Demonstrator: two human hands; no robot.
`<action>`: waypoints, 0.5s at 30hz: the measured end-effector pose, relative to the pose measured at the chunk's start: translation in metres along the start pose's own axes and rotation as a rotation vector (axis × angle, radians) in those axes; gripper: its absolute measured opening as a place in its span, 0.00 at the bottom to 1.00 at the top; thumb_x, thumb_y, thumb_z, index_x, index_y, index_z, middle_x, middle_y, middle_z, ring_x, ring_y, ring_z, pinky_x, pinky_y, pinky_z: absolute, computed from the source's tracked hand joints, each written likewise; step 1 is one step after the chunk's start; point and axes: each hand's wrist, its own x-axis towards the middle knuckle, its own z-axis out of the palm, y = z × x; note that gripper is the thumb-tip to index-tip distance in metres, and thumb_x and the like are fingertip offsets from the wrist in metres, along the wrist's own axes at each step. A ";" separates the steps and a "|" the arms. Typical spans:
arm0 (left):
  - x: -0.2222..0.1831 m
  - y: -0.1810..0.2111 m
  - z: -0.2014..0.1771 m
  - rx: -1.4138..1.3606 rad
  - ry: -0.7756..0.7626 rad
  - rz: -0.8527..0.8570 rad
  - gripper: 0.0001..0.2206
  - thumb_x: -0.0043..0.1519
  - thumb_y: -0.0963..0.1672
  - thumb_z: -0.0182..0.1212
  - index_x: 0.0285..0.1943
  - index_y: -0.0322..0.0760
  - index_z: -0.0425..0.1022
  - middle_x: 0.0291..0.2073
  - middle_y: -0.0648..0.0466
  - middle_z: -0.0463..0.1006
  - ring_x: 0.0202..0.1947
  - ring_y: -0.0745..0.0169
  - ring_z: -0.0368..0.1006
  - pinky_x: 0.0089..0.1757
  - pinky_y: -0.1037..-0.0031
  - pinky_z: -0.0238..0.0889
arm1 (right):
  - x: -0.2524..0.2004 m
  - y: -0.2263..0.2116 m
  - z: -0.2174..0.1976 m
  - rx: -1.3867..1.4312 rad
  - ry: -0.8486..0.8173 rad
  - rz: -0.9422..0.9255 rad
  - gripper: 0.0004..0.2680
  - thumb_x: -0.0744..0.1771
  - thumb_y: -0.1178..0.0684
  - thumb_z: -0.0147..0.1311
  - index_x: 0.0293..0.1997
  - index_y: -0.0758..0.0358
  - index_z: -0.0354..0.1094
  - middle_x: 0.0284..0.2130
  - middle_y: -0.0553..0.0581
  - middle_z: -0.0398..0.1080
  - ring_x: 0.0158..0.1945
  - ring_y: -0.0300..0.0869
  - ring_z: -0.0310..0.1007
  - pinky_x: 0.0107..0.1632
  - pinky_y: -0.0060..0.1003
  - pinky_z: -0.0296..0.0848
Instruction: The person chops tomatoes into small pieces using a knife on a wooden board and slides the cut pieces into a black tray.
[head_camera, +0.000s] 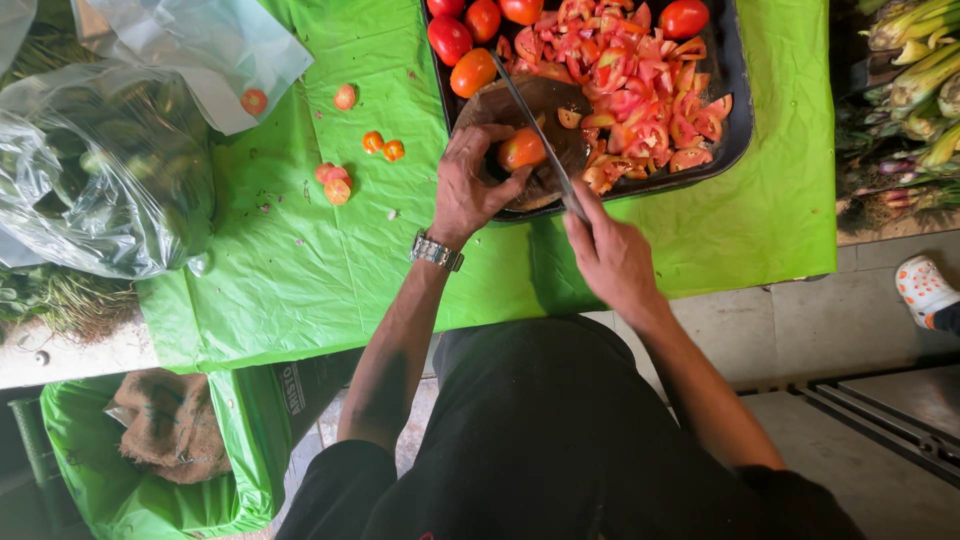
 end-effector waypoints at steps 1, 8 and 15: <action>0.003 0.000 -0.001 0.014 0.006 0.017 0.20 0.53 0.43 0.75 0.52 0.34 0.76 0.47 0.48 0.81 0.49 0.49 0.75 0.53 0.64 0.67 | -0.009 0.002 0.000 -0.004 -0.042 0.051 0.19 0.71 0.45 0.48 0.73 0.51 0.57 0.27 0.65 0.74 0.29 0.59 0.76 0.34 0.52 0.71; 0.004 0.001 0.000 -0.010 0.006 -0.009 0.19 0.52 0.43 0.73 0.51 0.34 0.76 0.47 0.48 0.80 0.47 0.48 0.75 0.51 0.64 0.68 | -0.047 0.004 -0.024 0.154 0.060 -0.005 0.17 0.70 0.47 0.49 0.68 0.56 0.61 0.45 0.61 0.78 0.37 0.57 0.79 0.39 0.47 0.75; 0.002 0.001 0.001 0.012 0.036 0.031 0.19 0.52 0.43 0.74 0.51 0.33 0.76 0.46 0.48 0.80 0.49 0.48 0.75 0.53 0.64 0.68 | 0.011 -0.015 -0.011 0.025 0.062 -0.054 0.18 0.71 0.45 0.49 0.71 0.53 0.59 0.26 0.64 0.74 0.28 0.59 0.75 0.33 0.53 0.71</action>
